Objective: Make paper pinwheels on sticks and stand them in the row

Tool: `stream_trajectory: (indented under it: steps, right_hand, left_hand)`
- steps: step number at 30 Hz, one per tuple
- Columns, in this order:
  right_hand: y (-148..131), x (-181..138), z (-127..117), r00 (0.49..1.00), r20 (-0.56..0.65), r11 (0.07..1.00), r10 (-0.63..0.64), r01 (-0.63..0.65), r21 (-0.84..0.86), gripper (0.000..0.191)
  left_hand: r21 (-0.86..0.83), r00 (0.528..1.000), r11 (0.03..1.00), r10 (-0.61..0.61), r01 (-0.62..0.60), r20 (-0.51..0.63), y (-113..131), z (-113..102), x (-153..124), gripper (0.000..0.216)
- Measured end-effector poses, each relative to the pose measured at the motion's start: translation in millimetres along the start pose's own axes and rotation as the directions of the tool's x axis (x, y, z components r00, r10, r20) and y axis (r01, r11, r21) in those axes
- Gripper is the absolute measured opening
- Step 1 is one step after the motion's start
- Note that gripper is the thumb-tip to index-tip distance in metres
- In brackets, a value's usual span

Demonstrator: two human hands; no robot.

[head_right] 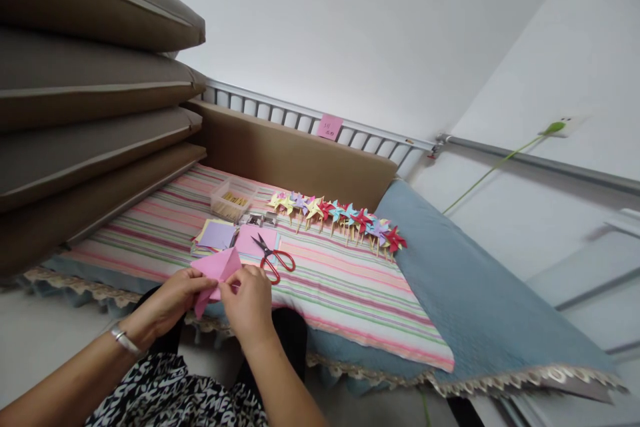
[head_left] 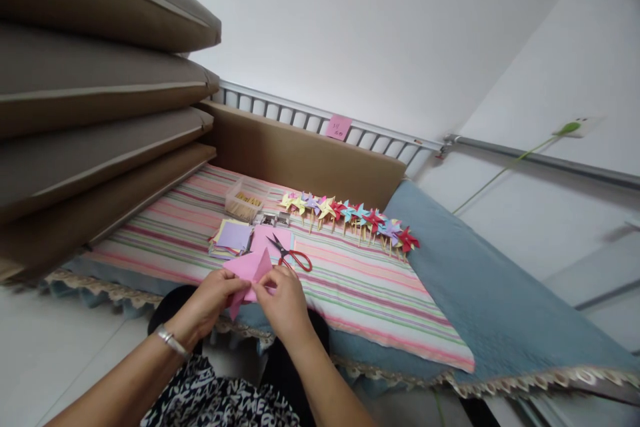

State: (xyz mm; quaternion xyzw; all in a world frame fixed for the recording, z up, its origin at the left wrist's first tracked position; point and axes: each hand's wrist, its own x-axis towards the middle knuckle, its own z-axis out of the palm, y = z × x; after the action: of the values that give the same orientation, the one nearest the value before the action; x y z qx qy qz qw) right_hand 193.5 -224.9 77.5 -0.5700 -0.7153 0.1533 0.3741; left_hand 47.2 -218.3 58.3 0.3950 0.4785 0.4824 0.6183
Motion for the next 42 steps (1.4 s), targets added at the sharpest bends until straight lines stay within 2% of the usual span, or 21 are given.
stream_trajectory:
  steps: [1,5,7,10,13,19,23,25,27,30,32,36,42]
  right_hand:
    - [1.3,1.1,-3.3,1.000,-0.009,0.998,0.017,-0.017,0.054,0.002]
    - [8.5,10.5,-17.6,0.990,0.039,0.932,0.133,-0.139,0.336,0.061]
    - [11.1,15.1,-21.0,0.982,0.131,0.875,0.136,-0.182,0.449,0.081]
    - [12.0,16.8,-19.8,0.936,0.313,0.740,0.161,-0.325,0.589,0.093]
    - [10.9,12.4,-15.1,0.883,0.414,0.609,0.223,-0.458,0.648,0.091]
    - [12.9,5.3,-5.8,0.888,0.362,0.584,0.284,-0.460,0.669,0.086]
    - [18.1,6.4,-0.1,0.894,0.328,0.544,0.305,-0.446,0.711,0.084]
    - [20.3,7.3,2.3,0.898,0.301,0.496,0.320,-0.430,0.754,0.082]
    - [21.7,8.2,4.7,0.901,0.262,0.441,0.345,-0.402,0.802,0.079]
    - [22.5,9.0,9.4,0.900,0.181,0.384,0.396,-0.341,0.858,0.074]
    - [22.2,9.1,13.5,0.894,0.127,0.367,0.430,-0.302,0.880,0.075]
    - [19.8,8.2,22.3,0.885,0.049,0.365,0.463,-0.240,0.899,0.073]
    - [13.7,3.8,29.2,0.898,0.024,0.362,0.440,-0.202,0.910,0.071]
  left_hand:
    - [0.019,1.000,1.000,-0.004,0.004,-0.008,0.1,-1.4,0.9,0.023]
    - [0.091,0.999,0.996,-0.022,0.020,0.025,6.1,-3.4,2.1,0.020]
    - [0.132,0.998,0.991,-0.032,0.025,0.055,10.1,-1.9,2.3,0.017]
    - [0.174,0.996,0.984,-0.038,0.025,0.077,13.8,1.3,3.7,0.016]
    - [0.204,0.996,0.978,-0.045,0.030,0.072,13.5,3.8,6.4,0.016]
    - [0.215,0.995,0.977,-0.030,0.010,0.091,10.4,9.9,11.3,0.012]
    - [0.152,0.990,0.988,-0.013,-0.008,0.138,14.2,12.3,9.7,0.010]
    - [0.042,0.987,0.999,-0.006,-0.001,0.161,15.9,10.2,6.1,0.018]
    - [-0.144,0.989,0.989,-0.008,0.029,0.145,13.7,6.9,1.3,0.026]
    - [-0.429,0.998,0.903,0.002,0.027,0.067,1.0,5.0,-5.7,0.031]
    - [-0.523,0.998,0.852,0.023,0.012,0.060,-10.5,8.7,-9.1,0.027]
    - [-0.518,0.998,0.856,0.030,0.005,0.059,-23.8,23.7,-11.5,0.016]
    - [-0.452,0.996,0.890,0.082,-0.055,0.039,-19.3,35.1,-6.0,0.019]
